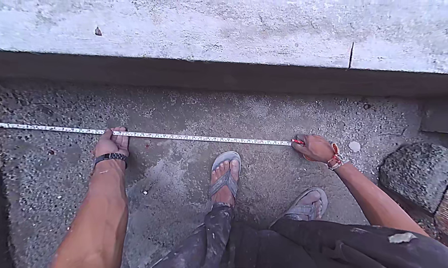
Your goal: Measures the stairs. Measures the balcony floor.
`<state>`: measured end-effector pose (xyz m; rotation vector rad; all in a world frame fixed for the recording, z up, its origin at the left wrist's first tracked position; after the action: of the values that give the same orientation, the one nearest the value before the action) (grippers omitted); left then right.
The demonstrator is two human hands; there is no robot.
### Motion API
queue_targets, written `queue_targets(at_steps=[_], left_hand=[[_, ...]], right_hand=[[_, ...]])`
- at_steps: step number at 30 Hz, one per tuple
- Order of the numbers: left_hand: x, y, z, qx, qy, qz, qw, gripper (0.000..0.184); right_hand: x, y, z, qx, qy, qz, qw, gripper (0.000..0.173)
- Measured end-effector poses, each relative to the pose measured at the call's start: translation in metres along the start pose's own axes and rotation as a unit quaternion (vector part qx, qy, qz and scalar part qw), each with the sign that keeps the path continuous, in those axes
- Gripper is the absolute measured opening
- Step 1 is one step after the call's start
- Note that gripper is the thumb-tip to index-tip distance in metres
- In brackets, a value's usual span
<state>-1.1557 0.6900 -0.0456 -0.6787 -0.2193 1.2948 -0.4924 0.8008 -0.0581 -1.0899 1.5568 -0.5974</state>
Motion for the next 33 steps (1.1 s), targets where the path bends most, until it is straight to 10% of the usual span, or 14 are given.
queue_targets(at_steps=[33], left_hand=[[-0.001,0.004,-0.001,0.0,0.003,0.007,1.0,0.014]], right_hand=[[-0.006,0.008,0.004,-0.041,0.06,-0.02,0.997,0.043]])
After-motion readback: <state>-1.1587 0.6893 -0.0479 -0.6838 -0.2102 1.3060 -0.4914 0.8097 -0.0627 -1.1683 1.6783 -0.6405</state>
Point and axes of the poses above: each hand's wrist, its own y-axis towards the middle knuckle, its own x-axis out of the palm, z = x × y, the point moved 8 cm from there along y, towards the middle knuckle, and after that the axes turned 5 degrees about -x, right-handed, at the moved point
